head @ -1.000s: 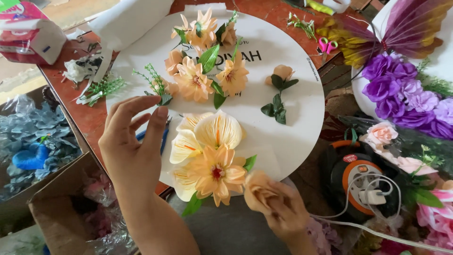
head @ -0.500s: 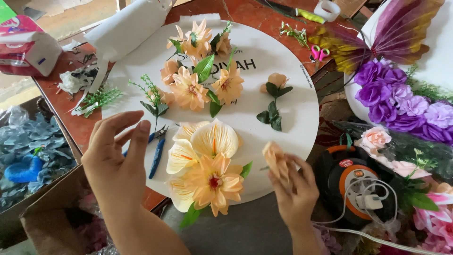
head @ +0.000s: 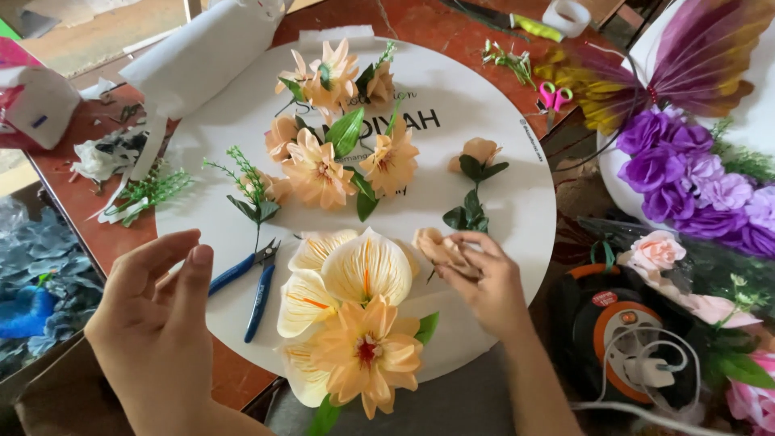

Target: The person assembles a floral arrangement on a white circular board by attaching artificial flowers and leaves. They use pliers to trim stems and secure components, working with peach-colored flowers and green foliage while another person handles wrapping paper nearby.

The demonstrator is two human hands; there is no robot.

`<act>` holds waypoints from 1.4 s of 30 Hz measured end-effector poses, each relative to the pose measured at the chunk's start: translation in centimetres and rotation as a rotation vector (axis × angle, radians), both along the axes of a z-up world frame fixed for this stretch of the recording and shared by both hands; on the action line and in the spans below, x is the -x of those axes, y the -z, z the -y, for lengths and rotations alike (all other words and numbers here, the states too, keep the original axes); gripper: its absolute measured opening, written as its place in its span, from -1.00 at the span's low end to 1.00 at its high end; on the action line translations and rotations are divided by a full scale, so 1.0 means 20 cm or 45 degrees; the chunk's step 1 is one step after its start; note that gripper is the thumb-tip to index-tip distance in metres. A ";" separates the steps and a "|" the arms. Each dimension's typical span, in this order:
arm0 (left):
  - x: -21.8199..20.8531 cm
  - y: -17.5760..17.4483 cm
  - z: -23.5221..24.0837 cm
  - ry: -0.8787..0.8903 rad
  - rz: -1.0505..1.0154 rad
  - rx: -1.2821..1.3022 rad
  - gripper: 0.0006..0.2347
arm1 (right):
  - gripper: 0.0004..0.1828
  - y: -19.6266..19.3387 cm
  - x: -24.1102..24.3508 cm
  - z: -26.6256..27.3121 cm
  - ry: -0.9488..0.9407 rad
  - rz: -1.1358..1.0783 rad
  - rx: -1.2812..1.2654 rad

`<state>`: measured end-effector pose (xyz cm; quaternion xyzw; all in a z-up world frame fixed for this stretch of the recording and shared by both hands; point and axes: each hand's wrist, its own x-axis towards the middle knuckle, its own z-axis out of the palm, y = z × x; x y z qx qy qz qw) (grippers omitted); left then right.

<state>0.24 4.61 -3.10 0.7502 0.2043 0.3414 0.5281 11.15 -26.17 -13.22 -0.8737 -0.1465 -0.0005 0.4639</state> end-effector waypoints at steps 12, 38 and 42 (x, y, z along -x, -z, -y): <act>0.01 -0.01 -0.01 -0.024 -0.037 -0.097 -0.89 | -0.70 -0.16 -0.17 0.08 -0.255 -0.526 0.219; 0.03 0.02 -0.04 -0.009 0.046 -0.026 -0.88 | -0.88 -0.10 0.13 0.08 -0.512 0.477 -0.192; 0.04 0.01 -0.05 -0.012 0.035 -0.015 -0.87 | -0.89 -0.06 0.08 0.04 -0.688 0.298 -0.109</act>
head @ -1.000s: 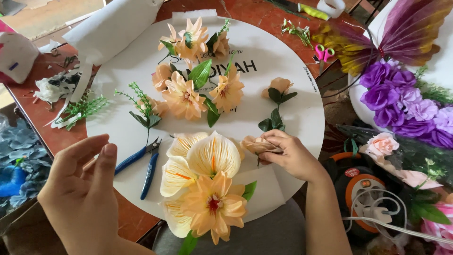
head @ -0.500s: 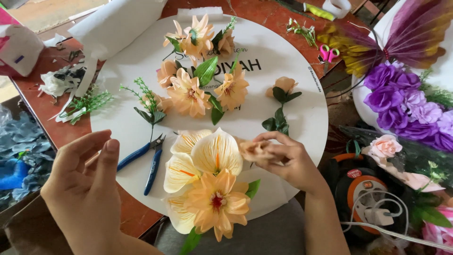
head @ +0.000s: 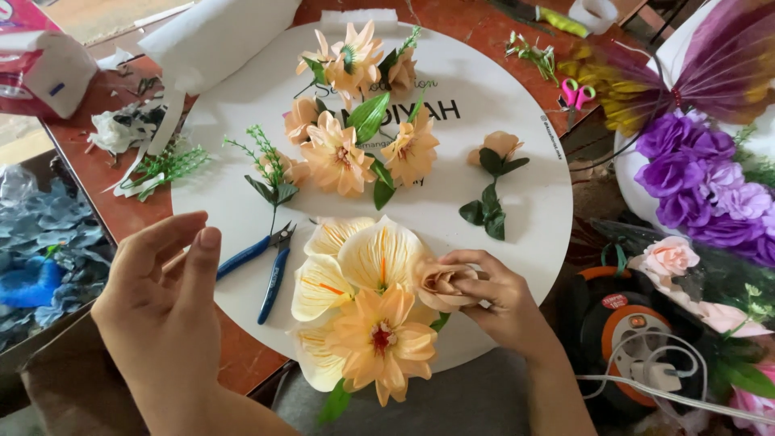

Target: The person assembles a floral arrangement on a white circular board by attaching artificial flowers and leaves. They use pliers to trim stems and secure components, working with peach-colored flowers and green foliage while another person handles wrapping paper nearby.

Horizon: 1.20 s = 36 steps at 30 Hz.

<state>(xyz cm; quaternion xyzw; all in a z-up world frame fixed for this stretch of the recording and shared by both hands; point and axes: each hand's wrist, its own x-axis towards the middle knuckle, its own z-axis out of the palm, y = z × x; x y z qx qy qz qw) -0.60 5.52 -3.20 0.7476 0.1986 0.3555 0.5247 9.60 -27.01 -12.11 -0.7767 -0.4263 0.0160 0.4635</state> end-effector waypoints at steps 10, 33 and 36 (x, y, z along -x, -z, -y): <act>-0.02 -0.01 0.00 -0.015 -0.049 0.010 -0.87 | -0.88 0.03 0.06 0.01 0.120 0.209 0.007; -0.01 0.02 0.00 0.002 -0.027 -0.022 -0.89 | -0.82 -0.02 0.16 -0.12 0.176 0.388 0.298; -0.01 0.03 -0.01 -0.002 -0.017 -0.049 -0.88 | -0.83 0.06 0.13 -0.10 0.100 0.405 0.296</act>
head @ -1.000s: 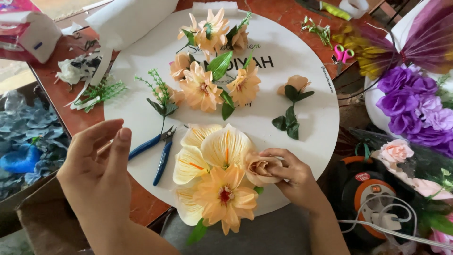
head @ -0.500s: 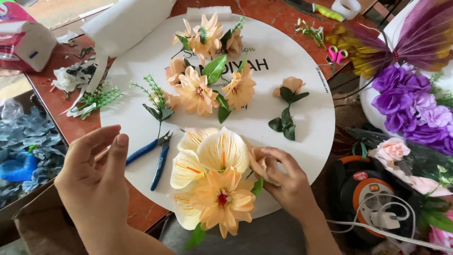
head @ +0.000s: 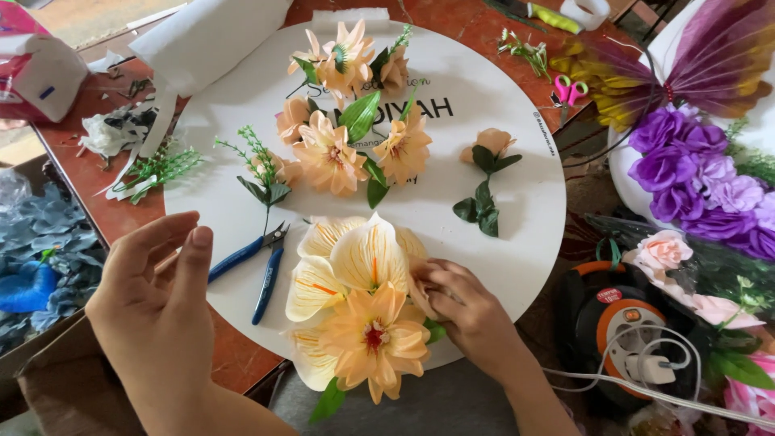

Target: The person assembles a floral arrangement on a white circular board by attaching artificial flowers and leaves. They use pliers to trim stems and secure components, working with peach-colored flowers and green foliage while another person handles wrapping paper nearby.

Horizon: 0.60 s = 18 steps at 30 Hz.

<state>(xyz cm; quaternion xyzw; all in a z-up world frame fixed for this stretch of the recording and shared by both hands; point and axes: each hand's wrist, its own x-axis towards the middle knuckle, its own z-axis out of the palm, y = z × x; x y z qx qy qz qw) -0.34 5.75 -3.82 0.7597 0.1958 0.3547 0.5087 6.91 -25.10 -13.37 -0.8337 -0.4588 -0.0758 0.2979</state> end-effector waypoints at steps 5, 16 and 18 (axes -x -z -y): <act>0.01 0.00 0.00 0.003 0.020 0.024 -0.88 | -0.74 -0.02 0.01 -0.04 0.026 -0.115 0.053; 0.00 -0.02 0.01 -0.016 -0.021 0.039 -0.88 | -0.35 0.05 -0.01 0.01 0.080 -0.440 -0.300; 0.00 -0.03 0.01 -0.018 -0.041 0.020 -0.88 | -0.19 0.08 -0.02 0.02 0.285 -0.277 -0.222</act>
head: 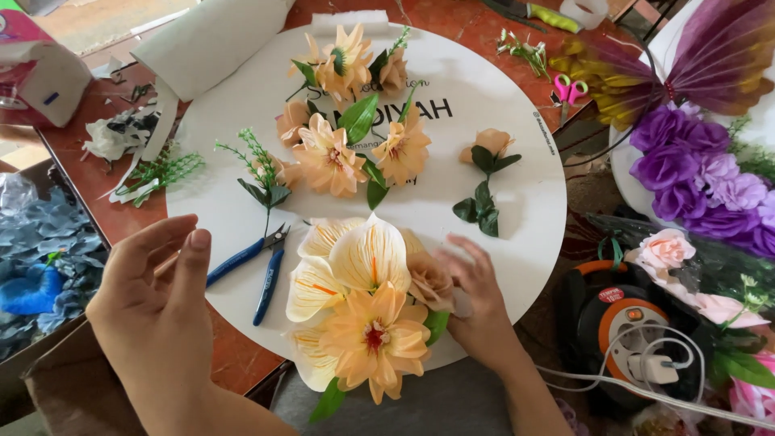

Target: The person assembles a floral arrangement on a white circular board by attaching artificial flowers and leaves. They use pliers to trim stems and secure components, working with peach-colored flowers and green foliage while another person handles wrapping paper nearby.

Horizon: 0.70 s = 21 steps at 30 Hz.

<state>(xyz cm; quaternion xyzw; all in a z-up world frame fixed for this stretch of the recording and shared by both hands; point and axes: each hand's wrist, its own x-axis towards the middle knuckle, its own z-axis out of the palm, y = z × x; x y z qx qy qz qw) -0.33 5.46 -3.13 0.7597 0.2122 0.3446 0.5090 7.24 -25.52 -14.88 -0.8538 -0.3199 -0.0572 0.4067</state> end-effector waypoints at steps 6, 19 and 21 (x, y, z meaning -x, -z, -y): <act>0.00 0.01 -0.01 -0.027 -0.014 -0.020 -0.89 | -0.29 0.10 0.03 0.01 -0.058 0.397 0.212; 0.00 0.01 -0.02 -0.037 -0.063 0.005 -0.89 | -0.52 -0.03 0.08 -0.06 -0.137 0.454 0.540; 0.00 0.04 -0.04 0.052 -0.053 -0.118 -0.88 | -0.39 0.00 0.06 -0.02 -0.081 0.236 0.362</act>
